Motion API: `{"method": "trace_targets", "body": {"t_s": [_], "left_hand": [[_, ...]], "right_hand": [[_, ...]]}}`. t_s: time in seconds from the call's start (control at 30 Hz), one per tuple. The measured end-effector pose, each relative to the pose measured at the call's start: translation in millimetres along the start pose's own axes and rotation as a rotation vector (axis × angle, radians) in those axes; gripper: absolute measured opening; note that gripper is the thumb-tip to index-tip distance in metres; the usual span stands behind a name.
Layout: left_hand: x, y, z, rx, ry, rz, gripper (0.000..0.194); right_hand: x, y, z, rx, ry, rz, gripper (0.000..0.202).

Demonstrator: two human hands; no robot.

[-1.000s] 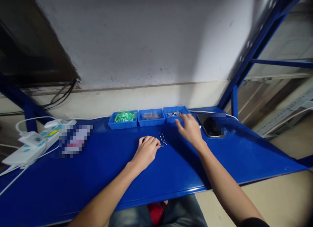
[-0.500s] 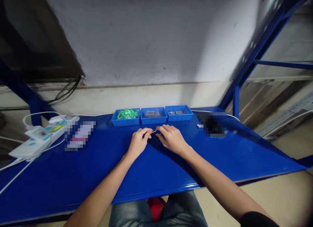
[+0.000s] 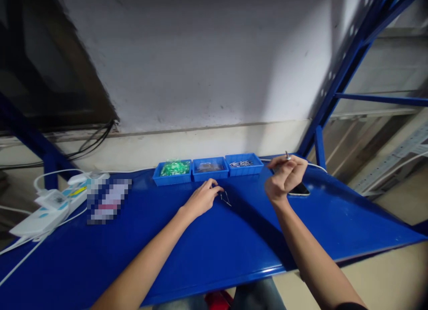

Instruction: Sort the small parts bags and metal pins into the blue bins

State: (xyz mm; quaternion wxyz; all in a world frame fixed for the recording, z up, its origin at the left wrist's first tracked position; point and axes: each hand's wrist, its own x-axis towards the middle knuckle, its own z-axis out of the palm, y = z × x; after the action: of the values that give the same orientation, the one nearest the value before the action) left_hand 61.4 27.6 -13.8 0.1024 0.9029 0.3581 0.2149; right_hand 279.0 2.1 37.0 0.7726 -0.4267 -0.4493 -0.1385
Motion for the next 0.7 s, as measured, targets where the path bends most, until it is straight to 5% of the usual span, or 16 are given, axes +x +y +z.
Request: {"method": "trace_targets", "body": {"t_s": [0.07,0.23,0.4,0.5,0.7], "left_hand": [[7.9,-1.4,1.7,0.074,-0.077,0.046,0.018],[6.3,-6.5,9.0,0.116,-0.053,0.007,0.011],[1.1,-13.3,16.1,-0.075,0.089,-0.076,0.020],[2.5,-15.9,15.2,-0.166,0.183,-0.146,0.026],[1.8,-17.4,11.9,-0.296,0.241,-0.212,0.038]], "right_hand": [[7.2,14.1,1.5,-0.202,-0.139,-0.037,0.024],[-7.7,31.6,7.1,-0.693,-0.848,-0.071,0.025],[-42.7,5.0,11.9,-0.446,-1.246,-0.226,0.020],[-52.5,-6.2,12.6,-0.363,-1.331,-0.303,0.018],[-61.3,-6.8,14.6,-0.431,-1.221,-0.375,0.023]]}}
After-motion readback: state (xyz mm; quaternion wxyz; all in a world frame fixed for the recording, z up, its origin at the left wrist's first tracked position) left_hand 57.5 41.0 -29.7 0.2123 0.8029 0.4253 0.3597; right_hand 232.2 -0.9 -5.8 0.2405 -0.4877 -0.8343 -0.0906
